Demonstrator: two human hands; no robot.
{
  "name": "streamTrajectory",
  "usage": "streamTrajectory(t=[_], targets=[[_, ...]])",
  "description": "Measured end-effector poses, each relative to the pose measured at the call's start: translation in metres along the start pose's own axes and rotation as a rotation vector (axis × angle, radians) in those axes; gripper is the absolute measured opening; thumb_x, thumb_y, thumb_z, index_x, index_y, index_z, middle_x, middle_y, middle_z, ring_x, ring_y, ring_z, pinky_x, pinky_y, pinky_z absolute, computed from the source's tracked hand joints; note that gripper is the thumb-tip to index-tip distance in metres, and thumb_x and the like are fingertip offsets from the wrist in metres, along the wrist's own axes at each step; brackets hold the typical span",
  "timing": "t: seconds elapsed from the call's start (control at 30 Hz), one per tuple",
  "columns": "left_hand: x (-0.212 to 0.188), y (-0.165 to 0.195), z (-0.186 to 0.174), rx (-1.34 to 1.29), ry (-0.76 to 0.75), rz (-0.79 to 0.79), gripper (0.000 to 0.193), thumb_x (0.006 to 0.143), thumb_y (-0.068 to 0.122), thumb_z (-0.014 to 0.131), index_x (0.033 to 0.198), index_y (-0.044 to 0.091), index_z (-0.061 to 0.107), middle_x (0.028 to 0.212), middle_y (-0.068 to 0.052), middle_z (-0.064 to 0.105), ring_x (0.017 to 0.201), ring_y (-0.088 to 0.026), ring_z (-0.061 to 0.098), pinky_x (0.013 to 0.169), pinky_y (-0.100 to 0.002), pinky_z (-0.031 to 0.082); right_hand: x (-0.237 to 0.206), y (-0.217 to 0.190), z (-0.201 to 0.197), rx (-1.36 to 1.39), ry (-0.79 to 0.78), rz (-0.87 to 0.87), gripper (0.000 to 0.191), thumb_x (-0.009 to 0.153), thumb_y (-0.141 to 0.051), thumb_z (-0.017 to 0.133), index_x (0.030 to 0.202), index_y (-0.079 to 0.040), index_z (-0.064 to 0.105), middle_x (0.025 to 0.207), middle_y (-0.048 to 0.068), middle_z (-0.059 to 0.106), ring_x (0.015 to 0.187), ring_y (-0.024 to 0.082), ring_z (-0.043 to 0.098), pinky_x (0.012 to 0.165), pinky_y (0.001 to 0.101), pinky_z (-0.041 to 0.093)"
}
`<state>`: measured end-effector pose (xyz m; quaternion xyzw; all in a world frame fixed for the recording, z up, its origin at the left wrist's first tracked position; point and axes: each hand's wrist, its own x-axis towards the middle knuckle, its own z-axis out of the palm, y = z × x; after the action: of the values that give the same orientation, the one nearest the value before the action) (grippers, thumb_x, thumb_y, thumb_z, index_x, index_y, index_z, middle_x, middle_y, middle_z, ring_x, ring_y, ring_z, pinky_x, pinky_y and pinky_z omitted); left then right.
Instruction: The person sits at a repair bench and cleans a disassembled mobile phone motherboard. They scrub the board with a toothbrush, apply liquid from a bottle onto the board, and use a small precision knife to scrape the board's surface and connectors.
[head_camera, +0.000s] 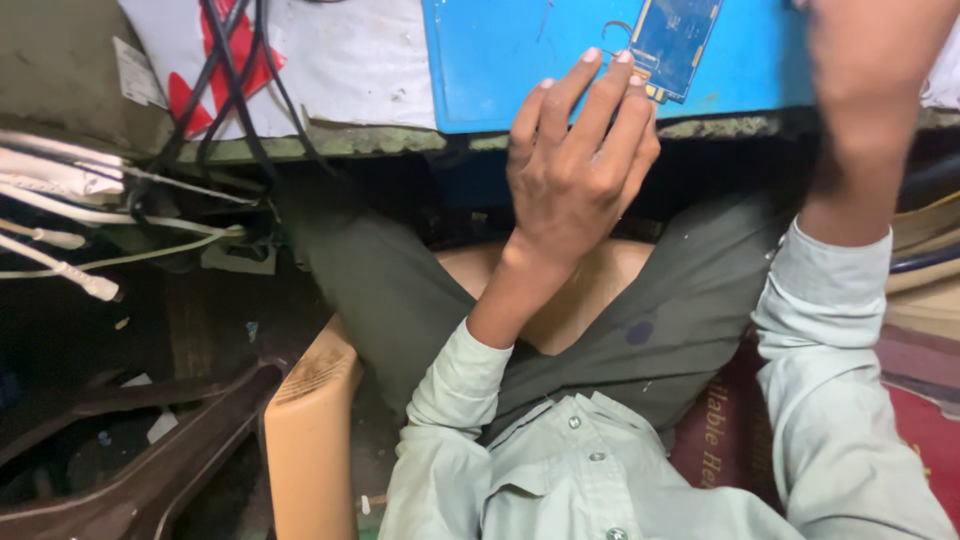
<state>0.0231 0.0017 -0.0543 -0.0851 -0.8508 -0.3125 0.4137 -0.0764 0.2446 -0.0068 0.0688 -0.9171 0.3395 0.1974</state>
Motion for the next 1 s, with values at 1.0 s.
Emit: streamTrajectory(t=[1.0], targets=[[0.0, -0.001, -0.015, -0.143, -0.053, 0.019, 0.019, 0.099, 0.009, 0.079, 0.116, 0.004, 0.072, 0.129, -0.006, 0.069, 0.119, -0.02, 0.065, 0.114, -0.039, 0.037, -0.045, -0.066, -0.022, 0.927, -0.223, 0.245, 0.02, 0.117, -0.012, 0.063, 0.109, 0.006, 0.06, 0.098, 0.015, 0.065, 0.057, 0.01, 0.046, 0.054, 0.0227, 0.034]])
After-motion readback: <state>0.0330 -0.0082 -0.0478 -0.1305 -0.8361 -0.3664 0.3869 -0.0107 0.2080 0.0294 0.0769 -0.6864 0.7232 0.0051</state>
